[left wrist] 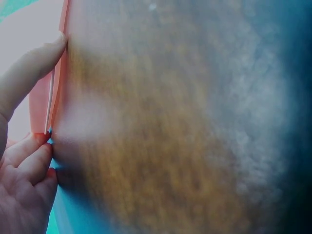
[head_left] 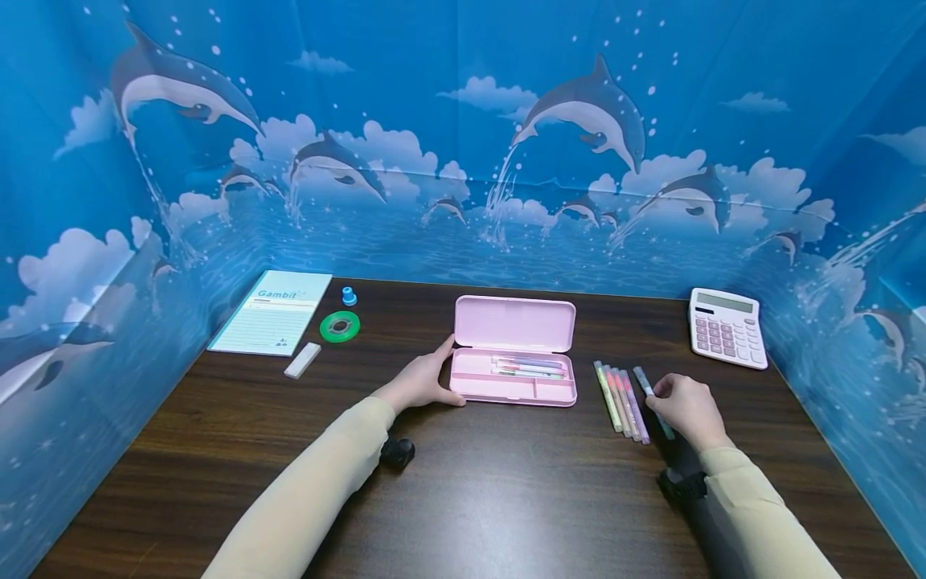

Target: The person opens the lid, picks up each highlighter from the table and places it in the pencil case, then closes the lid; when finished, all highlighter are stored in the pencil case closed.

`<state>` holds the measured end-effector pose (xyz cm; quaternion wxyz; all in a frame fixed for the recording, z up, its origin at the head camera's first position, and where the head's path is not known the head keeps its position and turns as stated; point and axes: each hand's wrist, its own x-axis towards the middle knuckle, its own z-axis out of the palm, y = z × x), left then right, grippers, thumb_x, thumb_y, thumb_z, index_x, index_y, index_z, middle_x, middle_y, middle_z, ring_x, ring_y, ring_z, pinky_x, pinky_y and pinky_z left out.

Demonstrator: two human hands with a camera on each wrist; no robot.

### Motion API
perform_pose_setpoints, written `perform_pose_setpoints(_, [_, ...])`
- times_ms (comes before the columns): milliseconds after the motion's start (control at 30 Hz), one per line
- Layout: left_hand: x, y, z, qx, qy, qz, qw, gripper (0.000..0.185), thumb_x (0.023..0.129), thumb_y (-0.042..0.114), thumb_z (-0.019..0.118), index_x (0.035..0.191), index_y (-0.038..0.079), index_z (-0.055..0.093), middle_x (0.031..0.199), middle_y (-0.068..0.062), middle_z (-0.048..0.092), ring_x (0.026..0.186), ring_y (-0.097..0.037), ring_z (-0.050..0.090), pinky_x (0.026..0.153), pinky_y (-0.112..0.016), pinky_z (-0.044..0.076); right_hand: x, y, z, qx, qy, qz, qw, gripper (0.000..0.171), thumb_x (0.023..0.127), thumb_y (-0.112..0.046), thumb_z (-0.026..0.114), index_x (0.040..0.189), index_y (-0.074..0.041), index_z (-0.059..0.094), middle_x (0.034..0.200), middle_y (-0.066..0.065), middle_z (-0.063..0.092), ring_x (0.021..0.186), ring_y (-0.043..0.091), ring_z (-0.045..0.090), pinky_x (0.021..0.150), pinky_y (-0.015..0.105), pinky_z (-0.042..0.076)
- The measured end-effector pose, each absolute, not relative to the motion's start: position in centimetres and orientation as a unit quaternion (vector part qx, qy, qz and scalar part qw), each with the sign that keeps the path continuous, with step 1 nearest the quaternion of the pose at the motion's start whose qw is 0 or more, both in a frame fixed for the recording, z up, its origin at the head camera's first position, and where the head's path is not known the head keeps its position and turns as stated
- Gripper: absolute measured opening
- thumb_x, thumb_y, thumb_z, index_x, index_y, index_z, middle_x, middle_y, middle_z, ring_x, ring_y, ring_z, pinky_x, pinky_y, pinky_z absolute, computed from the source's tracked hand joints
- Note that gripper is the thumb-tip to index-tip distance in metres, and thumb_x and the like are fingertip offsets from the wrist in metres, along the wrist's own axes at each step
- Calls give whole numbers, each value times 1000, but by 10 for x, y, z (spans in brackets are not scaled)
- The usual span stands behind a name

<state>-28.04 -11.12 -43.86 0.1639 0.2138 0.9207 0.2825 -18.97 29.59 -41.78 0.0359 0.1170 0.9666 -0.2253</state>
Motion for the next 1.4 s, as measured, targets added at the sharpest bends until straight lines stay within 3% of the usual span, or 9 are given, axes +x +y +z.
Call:
perform_pose_setpoints(267, [-280,-112,-440,212,921,284,164,118,70,40,83,154,10,6,150,-13,36,134,-29,40,108,-43,33,-191,291,-420,70,971,-216,-71,18,80,-11,65,90,5,66,76,14,65,65,23,54,60,35,42])
perform_pose_setpoints(433, [-280,-111,-439,211,922,281,162,118,70,41,83,154,10,6,149,-13,37,133,-28,41,108,-42,33,-195,287,-417,42,970,-218,-94,15,79,-8,66,88,4,67,74,12,64,66,23,53,60,34,41])
perform_pose_setpoints(733, [-282,-111,-442,213,923,278,161,119,70,43,83,154,10,6,149,-15,38,132,-30,41,107,-42,34,-204,264,-413,11,975,-207,-82,20,81,-16,71,92,0,68,84,15,63,71,24,55,62,40,46])
perform_pose_setpoints(1133, [-282,-113,-441,210,923,278,165,118,70,42,83,154,9,6,149,-15,37,133,-30,41,108,-42,34,-229,213,-418,-38,975,-212,-56,14,81,-11,71,94,-4,70,91,12,65,77,25,55,73,44,51])
perform_pose_setpoints(1400, [-281,-111,-440,206,923,278,167,118,70,41,83,154,11,6,150,-13,36,133,-28,41,108,-41,34,-246,178,-418,-86,970,-222,-44,11,81,-9,70,91,-7,72,86,8,65,80,24,56,77,44,49])
